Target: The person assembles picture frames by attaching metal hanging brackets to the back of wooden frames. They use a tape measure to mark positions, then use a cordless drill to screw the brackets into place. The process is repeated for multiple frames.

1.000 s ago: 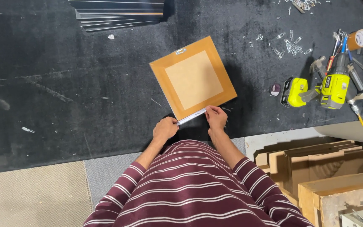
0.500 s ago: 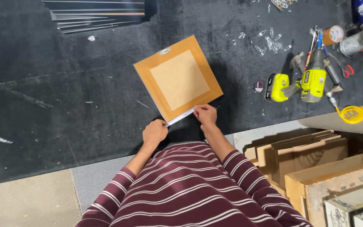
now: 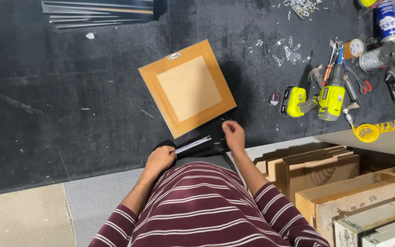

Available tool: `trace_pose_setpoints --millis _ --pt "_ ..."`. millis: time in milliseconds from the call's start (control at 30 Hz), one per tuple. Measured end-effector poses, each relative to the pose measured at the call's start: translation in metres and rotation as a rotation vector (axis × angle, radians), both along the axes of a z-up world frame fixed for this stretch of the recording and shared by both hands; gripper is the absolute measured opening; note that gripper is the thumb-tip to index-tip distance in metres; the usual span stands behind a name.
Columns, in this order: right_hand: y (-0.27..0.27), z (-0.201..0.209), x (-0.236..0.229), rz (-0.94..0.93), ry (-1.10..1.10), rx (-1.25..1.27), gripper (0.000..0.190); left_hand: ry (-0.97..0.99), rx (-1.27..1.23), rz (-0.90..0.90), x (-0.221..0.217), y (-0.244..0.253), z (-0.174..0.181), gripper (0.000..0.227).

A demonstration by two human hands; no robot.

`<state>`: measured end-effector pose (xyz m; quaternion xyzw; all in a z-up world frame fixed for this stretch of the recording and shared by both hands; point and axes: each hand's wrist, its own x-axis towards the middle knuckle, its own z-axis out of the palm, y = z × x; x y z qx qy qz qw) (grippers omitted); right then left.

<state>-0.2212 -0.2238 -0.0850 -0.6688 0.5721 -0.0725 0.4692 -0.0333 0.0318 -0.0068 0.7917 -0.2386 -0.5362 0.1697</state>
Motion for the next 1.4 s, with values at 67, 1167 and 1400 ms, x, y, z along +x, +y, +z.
trace_pose_setpoints --millis 67,1167,1400 --pt "-0.014 0.037 0.020 0.022 0.024 -0.097 0.024 0.015 0.005 -0.002 -0.003 0.000 0.000 0.033" --pt "-0.304 -0.036 0.056 -0.400 -0.114 -0.528 0.056 -0.104 -0.147 -0.129 -0.068 -0.282 0.007 0.024" --pt "-0.343 -0.083 0.059 -0.427 0.053 -0.667 0.075 -0.429 -0.072 -0.480 -0.037 -0.360 -0.020 0.028"
